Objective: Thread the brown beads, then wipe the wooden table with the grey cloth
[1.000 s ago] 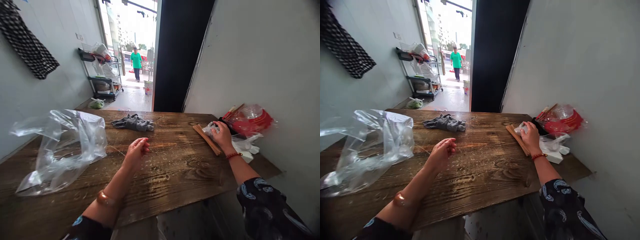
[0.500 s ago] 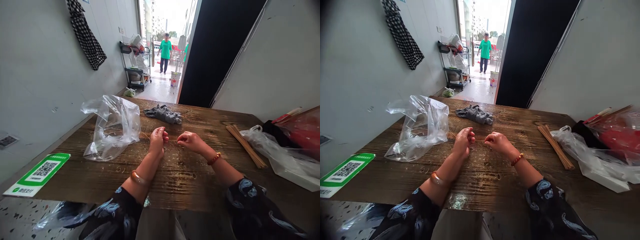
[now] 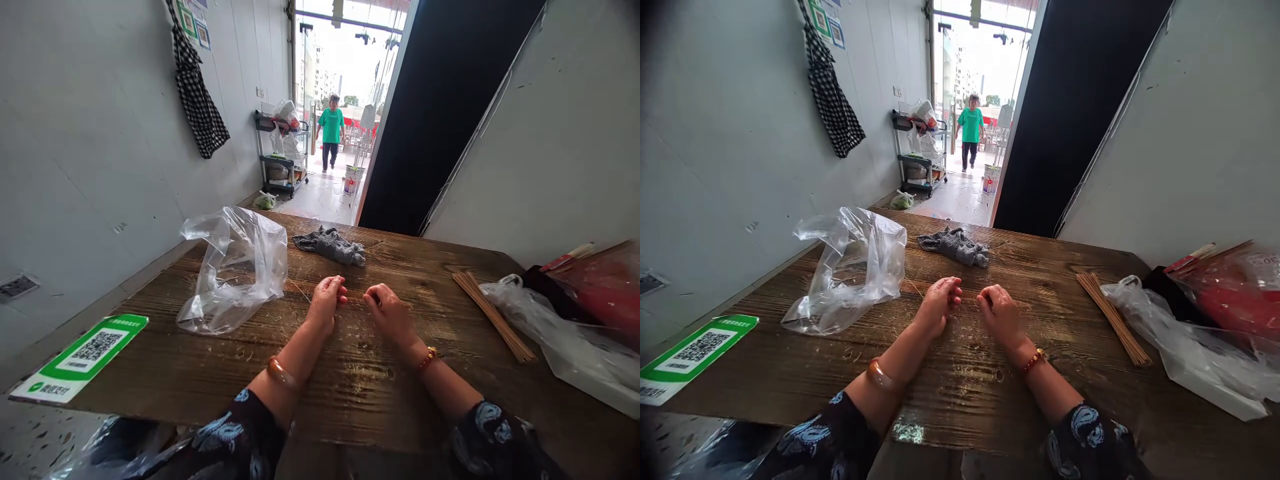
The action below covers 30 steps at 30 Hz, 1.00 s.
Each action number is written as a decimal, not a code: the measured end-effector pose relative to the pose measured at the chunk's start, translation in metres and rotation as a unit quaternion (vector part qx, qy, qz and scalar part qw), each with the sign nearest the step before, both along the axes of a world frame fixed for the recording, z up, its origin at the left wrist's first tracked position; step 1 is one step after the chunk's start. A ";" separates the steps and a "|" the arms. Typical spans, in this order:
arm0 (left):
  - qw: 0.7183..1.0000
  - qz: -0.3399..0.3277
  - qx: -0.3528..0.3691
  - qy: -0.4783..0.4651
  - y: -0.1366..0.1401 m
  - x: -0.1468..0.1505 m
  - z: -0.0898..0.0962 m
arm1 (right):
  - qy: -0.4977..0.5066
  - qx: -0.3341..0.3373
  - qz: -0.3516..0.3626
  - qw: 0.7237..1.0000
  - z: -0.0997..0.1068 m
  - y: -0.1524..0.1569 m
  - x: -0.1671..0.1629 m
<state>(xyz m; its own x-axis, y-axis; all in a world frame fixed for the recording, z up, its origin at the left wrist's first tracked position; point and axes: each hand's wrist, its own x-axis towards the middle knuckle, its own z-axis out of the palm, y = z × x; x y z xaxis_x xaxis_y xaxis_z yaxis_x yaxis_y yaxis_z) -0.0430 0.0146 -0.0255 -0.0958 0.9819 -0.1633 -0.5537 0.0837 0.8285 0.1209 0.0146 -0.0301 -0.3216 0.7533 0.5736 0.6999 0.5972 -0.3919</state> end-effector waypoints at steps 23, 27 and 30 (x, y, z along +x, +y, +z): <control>0.997 0.064 -0.002 -0.033 0.003 -0.007 -0.004 | -0.169 -0.025 -0.034 0.985 0.012 0.153 -0.101; 0.998 0.052 0.000 -0.034 0.001 -0.007 -0.003 | -0.204 -0.054 -0.052 0.976 -0.004 0.165 -0.101; 0.998 0.048 -0.010 -0.033 -0.001 -0.006 -0.001 | -0.239 -0.085 -0.068 0.965 -0.015 0.171 -0.093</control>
<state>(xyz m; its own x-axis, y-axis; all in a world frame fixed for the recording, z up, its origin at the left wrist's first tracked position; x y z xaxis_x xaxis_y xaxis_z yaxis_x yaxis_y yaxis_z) -0.0490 0.0133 -0.0265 -0.1774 0.9653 -0.1915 -0.6140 0.0435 0.7881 0.0274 0.1856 -0.0452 -0.4104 0.8772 0.2491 0.8922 0.4427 -0.0891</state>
